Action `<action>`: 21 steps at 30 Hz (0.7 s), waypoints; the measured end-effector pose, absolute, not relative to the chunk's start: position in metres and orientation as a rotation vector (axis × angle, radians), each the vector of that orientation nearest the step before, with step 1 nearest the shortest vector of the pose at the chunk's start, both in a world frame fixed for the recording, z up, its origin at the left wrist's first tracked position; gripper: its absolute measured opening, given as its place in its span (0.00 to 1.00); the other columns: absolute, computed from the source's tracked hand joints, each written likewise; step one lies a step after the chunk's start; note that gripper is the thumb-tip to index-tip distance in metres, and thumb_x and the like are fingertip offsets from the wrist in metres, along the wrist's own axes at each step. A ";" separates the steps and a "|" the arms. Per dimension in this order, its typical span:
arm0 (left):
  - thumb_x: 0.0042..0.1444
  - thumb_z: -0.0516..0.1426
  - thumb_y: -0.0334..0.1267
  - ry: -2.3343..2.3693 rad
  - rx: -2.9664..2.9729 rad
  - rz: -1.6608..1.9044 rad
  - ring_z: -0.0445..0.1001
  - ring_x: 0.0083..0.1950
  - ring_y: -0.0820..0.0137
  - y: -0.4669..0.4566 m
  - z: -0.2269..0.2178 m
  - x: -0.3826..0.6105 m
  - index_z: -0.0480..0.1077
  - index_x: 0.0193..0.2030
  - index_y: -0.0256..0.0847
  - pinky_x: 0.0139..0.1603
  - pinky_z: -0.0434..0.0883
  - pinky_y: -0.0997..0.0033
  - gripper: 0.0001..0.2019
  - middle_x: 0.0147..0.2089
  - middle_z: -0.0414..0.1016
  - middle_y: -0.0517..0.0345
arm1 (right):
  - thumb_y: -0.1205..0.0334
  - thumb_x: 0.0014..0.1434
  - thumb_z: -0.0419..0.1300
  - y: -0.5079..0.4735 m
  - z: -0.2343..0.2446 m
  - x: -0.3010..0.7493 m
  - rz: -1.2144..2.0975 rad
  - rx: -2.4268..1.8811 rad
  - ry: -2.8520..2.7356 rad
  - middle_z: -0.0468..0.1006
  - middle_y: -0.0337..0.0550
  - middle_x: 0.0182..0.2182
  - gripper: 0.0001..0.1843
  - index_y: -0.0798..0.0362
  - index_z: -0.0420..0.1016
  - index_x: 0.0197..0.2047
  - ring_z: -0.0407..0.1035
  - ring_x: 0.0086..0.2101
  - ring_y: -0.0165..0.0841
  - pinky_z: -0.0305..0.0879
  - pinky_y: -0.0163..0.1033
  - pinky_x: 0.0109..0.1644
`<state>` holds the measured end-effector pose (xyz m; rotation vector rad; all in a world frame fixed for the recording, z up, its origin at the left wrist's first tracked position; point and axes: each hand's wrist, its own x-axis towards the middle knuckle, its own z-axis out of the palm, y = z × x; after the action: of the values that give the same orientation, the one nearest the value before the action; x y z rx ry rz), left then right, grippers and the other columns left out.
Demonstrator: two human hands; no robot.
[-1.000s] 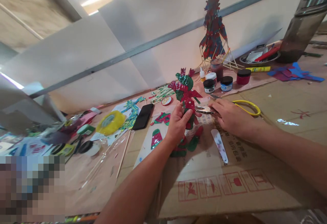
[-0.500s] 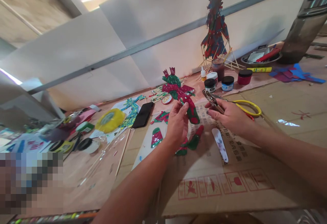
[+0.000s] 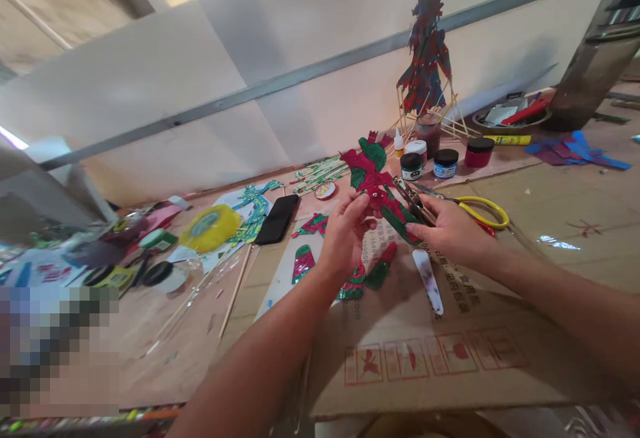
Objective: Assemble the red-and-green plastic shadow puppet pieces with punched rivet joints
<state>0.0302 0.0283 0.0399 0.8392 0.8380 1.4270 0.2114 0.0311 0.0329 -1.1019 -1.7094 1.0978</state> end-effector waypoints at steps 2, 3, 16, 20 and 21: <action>0.44 0.69 0.44 0.870 0.870 1.405 0.72 0.29 0.75 0.031 0.041 0.026 0.70 0.31 0.39 0.29 0.63 0.75 0.15 0.28 0.74 0.63 | 0.65 0.53 0.60 0.033 0.034 0.216 1.059 -1.131 -1.781 0.83 0.41 0.39 0.12 0.50 0.78 0.42 0.76 0.41 0.41 0.71 0.45 0.48; 0.44 0.69 0.43 0.883 0.874 1.400 0.72 0.28 0.75 0.032 0.042 0.024 0.69 0.30 0.39 0.28 0.63 0.74 0.15 0.27 0.74 0.63 | 0.65 0.53 0.60 0.033 0.034 0.219 1.045 -1.140 -1.814 0.83 0.41 0.38 0.11 0.50 0.78 0.42 0.76 0.40 0.41 0.71 0.45 0.47; 0.37 0.74 0.37 0.938 0.866 1.331 0.71 0.25 0.76 0.043 0.038 0.014 0.73 0.29 0.37 0.25 0.67 0.74 0.16 0.26 0.75 0.60 | 0.65 0.52 0.59 0.036 0.043 0.229 0.939 -1.265 -1.917 0.82 0.37 0.33 0.12 0.48 0.80 0.40 0.75 0.37 0.41 0.69 0.40 0.41; 0.36 0.74 0.35 0.956 0.843 1.360 0.73 0.27 0.74 0.043 0.035 0.016 0.76 0.30 0.36 0.28 0.70 0.72 0.15 0.29 0.78 0.57 | 0.66 0.49 0.60 0.040 0.043 0.230 0.946 -1.287 -1.831 0.80 0.36 0.29 0.11 0.48 0.79 0.36 0.72 0.31 0.37 0.66 0.38 0.35; 0.34 0.74 0.34 0.967 0.832 1.361 0.74 0.28 0.73 0.043 0.035 0.016 0.76 0.30 0.36 0.29 0.71 0.72 0.16 0.30 0.79 0.56 | 0.66 0.48 0.60 0.041 0.043 0.231 0.957 -1.298 -1.821 0.80 0.36 0.28 0.10 0.48 0.78 0.36 0.71 0.30 0.36 0.65 0.38 0.33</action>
<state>0.0161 0.0425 0.0346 0.8316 0.9673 1.3615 0.2307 0.0409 0.0427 -1.2977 -1.8214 0.9566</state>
